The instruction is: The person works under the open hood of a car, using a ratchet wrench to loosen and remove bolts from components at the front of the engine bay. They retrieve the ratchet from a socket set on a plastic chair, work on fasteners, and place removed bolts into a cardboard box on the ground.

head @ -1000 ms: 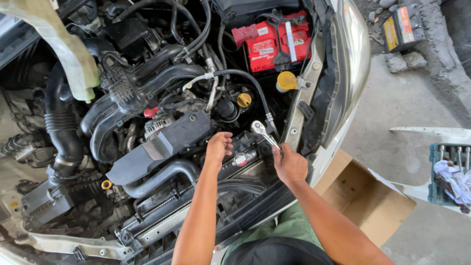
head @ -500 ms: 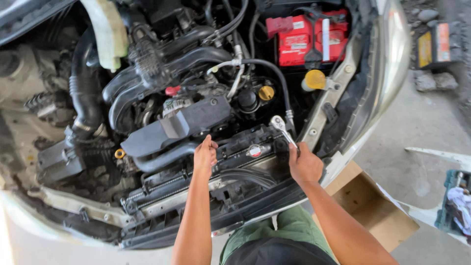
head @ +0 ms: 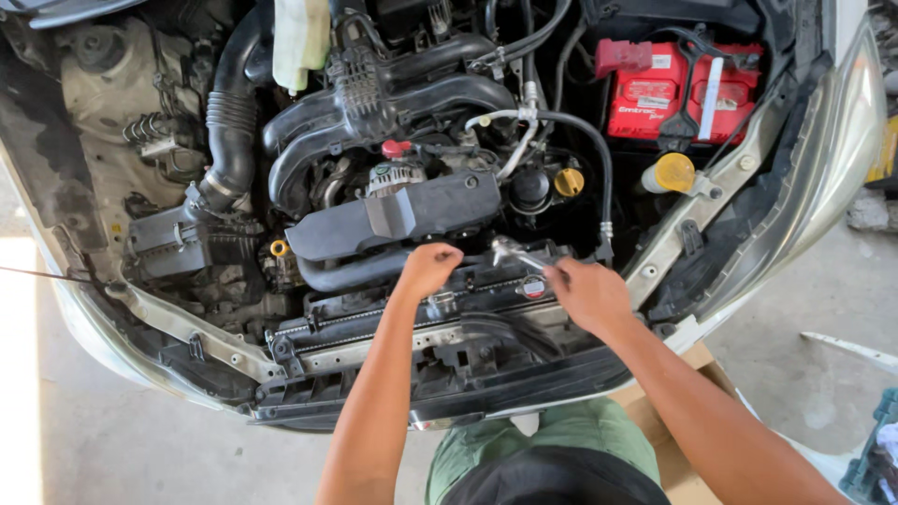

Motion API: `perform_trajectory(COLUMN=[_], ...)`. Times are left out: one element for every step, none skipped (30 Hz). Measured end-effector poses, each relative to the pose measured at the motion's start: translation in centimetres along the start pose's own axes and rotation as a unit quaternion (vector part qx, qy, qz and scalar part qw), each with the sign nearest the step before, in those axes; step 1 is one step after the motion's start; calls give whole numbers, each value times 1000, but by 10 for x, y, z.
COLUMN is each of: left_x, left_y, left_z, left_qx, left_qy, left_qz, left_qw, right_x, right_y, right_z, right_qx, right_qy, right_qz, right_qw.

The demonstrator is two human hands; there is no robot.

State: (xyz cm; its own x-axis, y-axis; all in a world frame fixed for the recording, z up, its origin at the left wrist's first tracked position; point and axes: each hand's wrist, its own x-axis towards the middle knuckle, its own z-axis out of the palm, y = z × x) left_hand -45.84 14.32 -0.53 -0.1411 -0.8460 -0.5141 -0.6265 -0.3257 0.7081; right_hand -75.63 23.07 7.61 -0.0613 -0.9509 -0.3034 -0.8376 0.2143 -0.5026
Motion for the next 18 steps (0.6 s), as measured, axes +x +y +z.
perform_trajectory(left_x=[4,8,12,14,16,18,19,18,18,18,17,16,14,12,10,6,2,-1], left_y=[3,5,7,7,6,5,4,2,0,-2,-3,-4,-6,-7,-9,-10,-12,-13], left_z=[0,1,1,2,3,4,4,4,5,5,5,6,7,7,7,5,3,1], left_qx=[59,120,181,190,198,204,210,214,218,216,216,217,115,14,-87,-237,-378,-508], left_qy=[-3,-5,-7,6,15,24,29,32,36,41,48,50,32,14,-4,-82,-159,-233], left_qz=[25,52,80,76,69,64,79,90,101,121,140,154,127,102,77,26,-24,-75], left_qw=[998,991,980,979,978,977,974,972,970,968,965,963,985,995,993,968,912,826], right_x=[9,18,27,30,31,32,34,33,33,37,41,43,43,43,44,43,43,42], right_y=[-15,-29,-41,-51,-59,-65,-71,-76,-80,-84,-88,-90,-92,-93,-94,-94,-93,-92], right_z=[-2,-3,-3,-1,2,5,8,12,17,19,20,21,22,22,20,19,18,17], right_qx=[-35,-43,-51,-56,-70,-86,-106,-118,-130,-144,-151,-155,-156,-148,-141,-134,-135,-136], right_qy=[-16,-55,-92,-131,-124,-116,-108,-116,-121,-118,-121,-130,-141,-145,-146,-147,-149,-151], right_qz=[-25,-25,-24,-19,-20,-21,-25,-12,-1,5,8,14,24,32,40,47,50,54], right_qw=[999,997,994,990,990,989,988,986,984,983,981,979,977,978,978,979,978,978])
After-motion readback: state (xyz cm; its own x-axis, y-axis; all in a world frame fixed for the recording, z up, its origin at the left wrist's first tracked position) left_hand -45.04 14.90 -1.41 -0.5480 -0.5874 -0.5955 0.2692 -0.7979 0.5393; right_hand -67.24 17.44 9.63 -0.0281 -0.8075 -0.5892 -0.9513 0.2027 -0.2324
